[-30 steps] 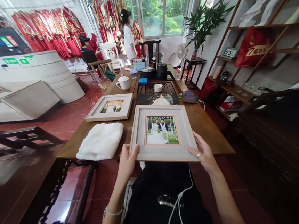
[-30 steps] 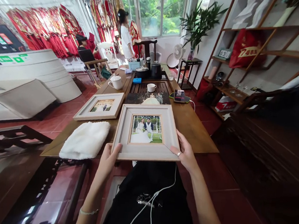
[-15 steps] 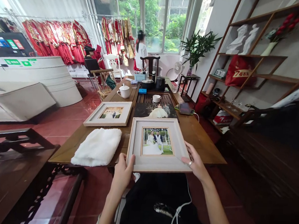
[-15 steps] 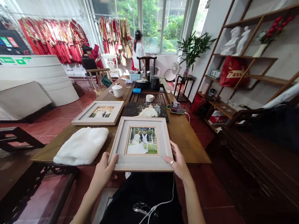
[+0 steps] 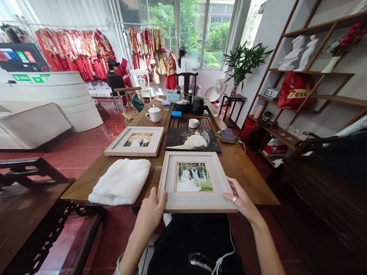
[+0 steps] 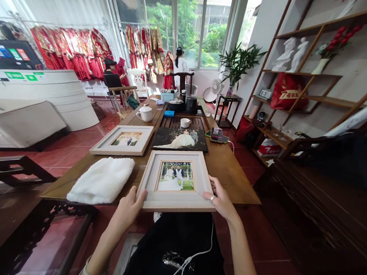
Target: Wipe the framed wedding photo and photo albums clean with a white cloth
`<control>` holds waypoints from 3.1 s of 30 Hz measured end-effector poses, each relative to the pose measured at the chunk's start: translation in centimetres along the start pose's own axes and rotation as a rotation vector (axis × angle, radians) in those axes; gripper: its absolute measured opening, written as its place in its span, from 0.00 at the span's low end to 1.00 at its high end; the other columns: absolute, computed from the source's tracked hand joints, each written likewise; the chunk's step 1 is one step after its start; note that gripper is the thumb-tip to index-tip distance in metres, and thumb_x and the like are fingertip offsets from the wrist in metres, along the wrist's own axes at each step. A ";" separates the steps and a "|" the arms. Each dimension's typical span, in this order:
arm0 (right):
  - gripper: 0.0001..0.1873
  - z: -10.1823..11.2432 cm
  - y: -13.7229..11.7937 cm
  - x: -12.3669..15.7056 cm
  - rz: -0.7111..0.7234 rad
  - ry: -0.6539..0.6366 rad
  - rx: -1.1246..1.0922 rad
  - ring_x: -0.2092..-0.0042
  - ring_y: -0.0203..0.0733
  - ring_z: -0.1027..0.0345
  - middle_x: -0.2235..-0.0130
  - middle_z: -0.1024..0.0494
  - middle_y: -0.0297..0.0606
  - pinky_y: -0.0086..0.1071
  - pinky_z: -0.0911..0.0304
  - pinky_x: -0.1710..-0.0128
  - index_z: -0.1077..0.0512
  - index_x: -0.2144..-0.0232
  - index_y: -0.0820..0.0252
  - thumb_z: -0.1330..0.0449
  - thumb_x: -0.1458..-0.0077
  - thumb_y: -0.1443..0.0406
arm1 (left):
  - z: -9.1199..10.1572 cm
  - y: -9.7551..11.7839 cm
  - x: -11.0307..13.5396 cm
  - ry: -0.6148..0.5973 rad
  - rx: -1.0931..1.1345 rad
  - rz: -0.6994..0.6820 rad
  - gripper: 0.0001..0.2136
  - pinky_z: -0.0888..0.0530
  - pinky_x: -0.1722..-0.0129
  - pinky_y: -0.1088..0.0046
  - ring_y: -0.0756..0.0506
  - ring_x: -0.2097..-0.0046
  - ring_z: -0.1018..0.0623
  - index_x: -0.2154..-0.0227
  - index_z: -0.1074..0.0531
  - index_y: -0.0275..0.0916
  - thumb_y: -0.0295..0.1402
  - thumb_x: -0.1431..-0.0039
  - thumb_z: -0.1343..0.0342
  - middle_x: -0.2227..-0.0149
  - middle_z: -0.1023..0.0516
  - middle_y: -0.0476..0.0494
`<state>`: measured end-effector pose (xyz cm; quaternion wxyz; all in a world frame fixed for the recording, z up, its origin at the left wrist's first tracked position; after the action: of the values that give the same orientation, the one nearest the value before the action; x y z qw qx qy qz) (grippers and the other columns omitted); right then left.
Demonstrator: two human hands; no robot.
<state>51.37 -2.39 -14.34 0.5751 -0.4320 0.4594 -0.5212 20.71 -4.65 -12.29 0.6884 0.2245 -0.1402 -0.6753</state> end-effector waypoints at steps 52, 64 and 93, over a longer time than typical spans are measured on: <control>0.24 -0.1 0.9 -4.8 0.026 0.235 0.262 0.67 0.42 0.32 0.59 0.22 0.43 0.34 0.37 0.68 0.27 0.55 0.61 0.39 0.54 0.55 | 8.1 -8.7 -2.0 0.387 -0.123 -0.248 0.16 0.51 0.38 0.41 0.33 0.36 0.42 0.54 0.31 0.40 0.38 0.40 0.57 0.38 0.40 0.35; 0.24 0.0 1.4 -5.0 0.024 0.237 0.261 0.67 0.40 0.32 0.62 0.22 0.41 0.33 0.38 0.68 0.28 0.54 0.61 0.40 0.54 0.56 | 5.7 0.0 -1.8 -0.178 -0.258 -0.491 0.29 0.41 0.39 0.48 0.32 0.34 0.44 0.37 0.45 0.44 0.36 0.42 0.50 0.35 0.43 0.35; 0.18 -0.2 0.8 -6.5 0.236 0.088 0.247 0.42 0.50 0.36 0.42 0.31 0.46 0.44 0.36 0.46 0.25 0.55 0.56 0.41 0.50 0.64 | 1.7 1.9 -8.7 0.039 -0.357 -0.420 0.34 0.43 0.38 0.54 0.31 0.34 0.45 0.41 0.38 0.35 0.20 0.56 0.44 0.35 0.45 0.29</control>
<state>51.10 4.13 -14.61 0.6603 -0.2777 0.4641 -0.5211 21.04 3.73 -8.93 0.5646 0.1366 0.0439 -0.8128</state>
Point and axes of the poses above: each hand's wrist, its own x-axis away from the middle knuckle, its own z-axis out of the back of the hand, y = z × x, the point moved 2 cm from there along -x, towards the middle knuckle
